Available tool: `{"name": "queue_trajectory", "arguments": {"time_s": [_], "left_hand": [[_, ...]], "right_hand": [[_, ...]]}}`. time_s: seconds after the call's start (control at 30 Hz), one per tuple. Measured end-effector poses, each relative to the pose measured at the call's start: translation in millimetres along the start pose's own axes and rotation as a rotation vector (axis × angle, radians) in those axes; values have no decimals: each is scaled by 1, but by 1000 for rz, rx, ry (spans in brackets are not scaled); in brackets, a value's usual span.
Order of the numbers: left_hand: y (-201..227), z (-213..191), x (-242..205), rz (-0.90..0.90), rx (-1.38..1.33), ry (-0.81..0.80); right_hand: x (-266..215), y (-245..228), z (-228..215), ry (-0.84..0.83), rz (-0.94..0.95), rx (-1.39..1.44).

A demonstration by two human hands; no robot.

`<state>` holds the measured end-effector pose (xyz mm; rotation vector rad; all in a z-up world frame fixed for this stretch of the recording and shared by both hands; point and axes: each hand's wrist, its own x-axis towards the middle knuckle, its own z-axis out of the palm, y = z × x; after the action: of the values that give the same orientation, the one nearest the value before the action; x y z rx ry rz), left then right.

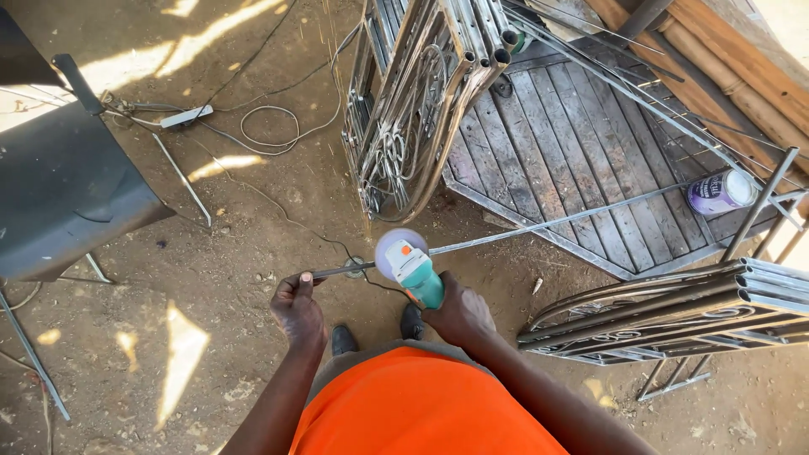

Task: Using a handheld angle grinder to smooth the surface of long metal rods.

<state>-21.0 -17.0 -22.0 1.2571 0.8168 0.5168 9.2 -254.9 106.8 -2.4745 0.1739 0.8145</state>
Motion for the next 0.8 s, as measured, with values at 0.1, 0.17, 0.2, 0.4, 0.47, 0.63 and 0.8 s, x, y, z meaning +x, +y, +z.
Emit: {"name": "queue_trajectory", "arguments": {"time_s": [0.1,0.17,0.2,0.4,0.47,0.63,0.8], "left_hand": [[-3,-6,3,4,3,11],[-6,-10,6,28,-6,3],[1,-9,3,30,-5,5],[19,-3,-7,33,-12,44],[15,-3,-6,33,-15,38],[10,1,-1,68,-6,17],[23,4,0,97,8,16]], "right_hand": [[7,14,-4,16,25,-30],[14,26,-13,23,156,-96],[24,43,-13,22,154,-96],[73,131,-13,148,319,-122],[74,137,-16,162,348,-54],[41,92,-24,90,252,-26],[62,118,-15,119,237,109]]}}
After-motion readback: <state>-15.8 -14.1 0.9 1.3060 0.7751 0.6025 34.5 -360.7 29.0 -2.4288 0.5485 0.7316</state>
